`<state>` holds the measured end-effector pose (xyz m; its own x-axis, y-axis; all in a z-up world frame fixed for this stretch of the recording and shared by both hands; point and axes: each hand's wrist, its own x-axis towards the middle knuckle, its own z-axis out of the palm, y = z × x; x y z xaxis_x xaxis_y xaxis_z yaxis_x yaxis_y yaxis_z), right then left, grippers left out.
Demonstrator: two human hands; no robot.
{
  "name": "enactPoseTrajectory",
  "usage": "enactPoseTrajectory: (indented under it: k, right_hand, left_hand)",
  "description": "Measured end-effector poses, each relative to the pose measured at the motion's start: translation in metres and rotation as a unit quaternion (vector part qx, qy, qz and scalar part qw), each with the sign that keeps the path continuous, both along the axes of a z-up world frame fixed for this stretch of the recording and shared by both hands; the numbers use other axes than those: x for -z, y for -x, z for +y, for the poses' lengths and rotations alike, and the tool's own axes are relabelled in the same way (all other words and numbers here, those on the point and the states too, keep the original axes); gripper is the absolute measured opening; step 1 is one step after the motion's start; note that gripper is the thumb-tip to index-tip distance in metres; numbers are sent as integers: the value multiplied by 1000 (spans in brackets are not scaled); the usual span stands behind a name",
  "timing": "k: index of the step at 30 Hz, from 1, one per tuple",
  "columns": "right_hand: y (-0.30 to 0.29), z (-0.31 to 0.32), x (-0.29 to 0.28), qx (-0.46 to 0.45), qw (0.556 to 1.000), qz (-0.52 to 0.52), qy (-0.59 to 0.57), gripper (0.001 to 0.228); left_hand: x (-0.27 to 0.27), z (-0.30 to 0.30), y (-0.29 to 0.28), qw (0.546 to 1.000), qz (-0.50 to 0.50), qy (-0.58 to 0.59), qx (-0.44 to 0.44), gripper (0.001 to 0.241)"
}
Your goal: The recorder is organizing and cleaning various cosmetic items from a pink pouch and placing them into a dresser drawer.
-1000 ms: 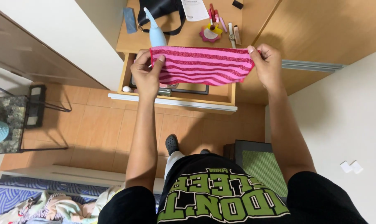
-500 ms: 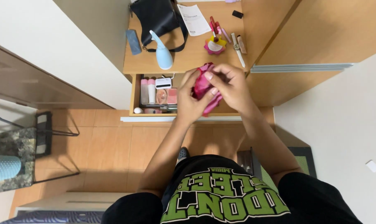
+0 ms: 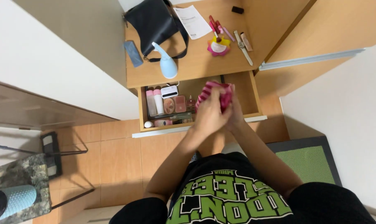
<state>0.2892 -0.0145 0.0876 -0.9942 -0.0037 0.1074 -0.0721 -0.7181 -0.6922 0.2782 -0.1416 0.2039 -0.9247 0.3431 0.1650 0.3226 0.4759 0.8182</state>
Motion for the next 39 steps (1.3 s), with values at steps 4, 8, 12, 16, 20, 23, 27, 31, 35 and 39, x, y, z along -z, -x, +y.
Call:
enactPoseTrajectory:
  k: [4,8,12,16,20,23,27,31,35,39]
  right_hand:
    - [12,13,-26,-21,982,-87,166,68]
    - [28,28,-31,-20,955,-202,215,76]
    - [57,64,-23,-34,951,-211,222,69]
    - [101,102,-13,-53,949,-266,161,76]
    - [144,136,40,-120,962,-76,235,80]
    - [157,160,83,-3,949,-271,160,71]
    - [184,180,88,-13,940,-276,203,69]
    - [198,186,52,-30,903,-358,237,69]
    - [205,191,38,-37,883,-395,251,69]
    - [197,194,51,-57,882,-411,224,71]
  left_hand:
    - [17,15,14,986,125,-71,79,63]
    - [35,38,34,979,201,35,31,65]
    - [80,71,67,981,178,67,37,57]
    - [108,110,110,988,141,-44,36,44]
    - [111,150,161,982,128,-63,127,48]
    - [129,163,194,977,21,-138,164,58]
    - [178,174,283,969,-166,-182,-12,28]
    - [225,177,390,970,-92,-79,-211,25]
    - [264,199,464,966,-83,27,-243,29]
    - [266,221,489,946,-157,179,-218,36]
